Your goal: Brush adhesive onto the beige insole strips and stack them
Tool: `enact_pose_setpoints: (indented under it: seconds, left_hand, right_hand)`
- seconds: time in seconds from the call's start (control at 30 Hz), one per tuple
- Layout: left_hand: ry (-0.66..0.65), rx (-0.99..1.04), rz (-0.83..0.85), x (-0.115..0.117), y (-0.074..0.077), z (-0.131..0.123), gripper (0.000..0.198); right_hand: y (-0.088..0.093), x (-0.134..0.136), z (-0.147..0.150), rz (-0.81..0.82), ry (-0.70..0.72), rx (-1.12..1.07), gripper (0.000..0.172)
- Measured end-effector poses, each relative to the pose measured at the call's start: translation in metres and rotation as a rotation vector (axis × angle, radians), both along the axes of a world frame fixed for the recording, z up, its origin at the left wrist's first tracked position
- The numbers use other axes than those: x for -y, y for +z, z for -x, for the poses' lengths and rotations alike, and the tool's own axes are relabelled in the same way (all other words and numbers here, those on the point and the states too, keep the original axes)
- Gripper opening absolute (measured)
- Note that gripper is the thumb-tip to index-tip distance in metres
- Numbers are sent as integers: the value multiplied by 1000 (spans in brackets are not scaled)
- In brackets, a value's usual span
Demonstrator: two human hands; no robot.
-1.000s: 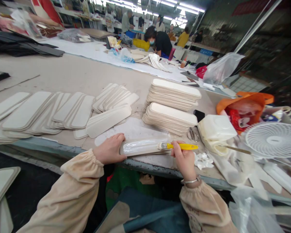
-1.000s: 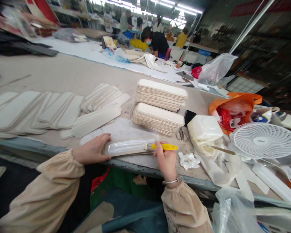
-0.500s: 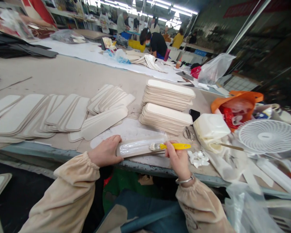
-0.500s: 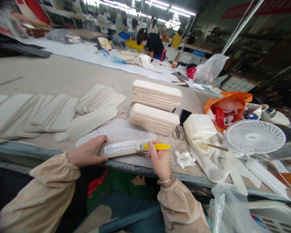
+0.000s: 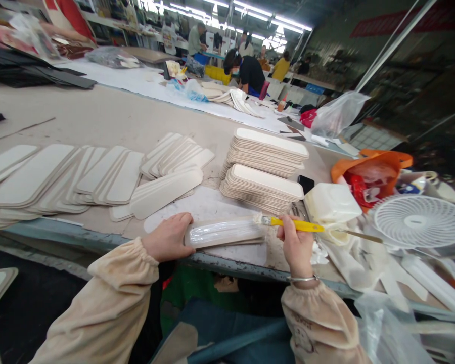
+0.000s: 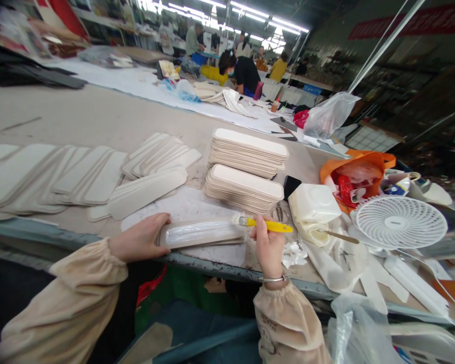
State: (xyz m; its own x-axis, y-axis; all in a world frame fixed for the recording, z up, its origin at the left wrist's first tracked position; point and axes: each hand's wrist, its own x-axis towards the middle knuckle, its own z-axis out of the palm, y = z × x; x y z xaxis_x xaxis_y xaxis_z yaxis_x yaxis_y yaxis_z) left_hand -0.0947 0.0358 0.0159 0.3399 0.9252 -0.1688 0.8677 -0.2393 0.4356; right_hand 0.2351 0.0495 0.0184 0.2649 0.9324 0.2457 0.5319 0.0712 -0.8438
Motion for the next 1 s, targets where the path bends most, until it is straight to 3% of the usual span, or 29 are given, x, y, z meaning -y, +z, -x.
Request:
enact_pose_setpoints:
  seconds: [0.13,0.3,0.4,0.57,0.7,0.87,1.0]
  left_hand:
    - [-3,-7,-1,0,-1,1,56]
    - [2,-14,9,0,-1,1,57]
    - [9,-8,6,0,0,0,58]
    - [10,-6,2,2,-2,0,59]
    - [20,-10,-3,1,-4,1,63]
    - [34,-19,11,2,-3,-1,61]
    - [32,-15,11,2,-3,-1,60]
  right_hand:
    - [-6,-1,17,22,141,44,45]
    - [-6,-5,1,1,11,204,50]
    - [-1,-3,0,-13,-12,141,48]
    - [2,11,48,28,199,-199,41]
    - [2,21,94,138,380,-349,37]
    - [-9,25,128,183,491,-374,36]
    - [-20,23,135,168,522,-292,36]
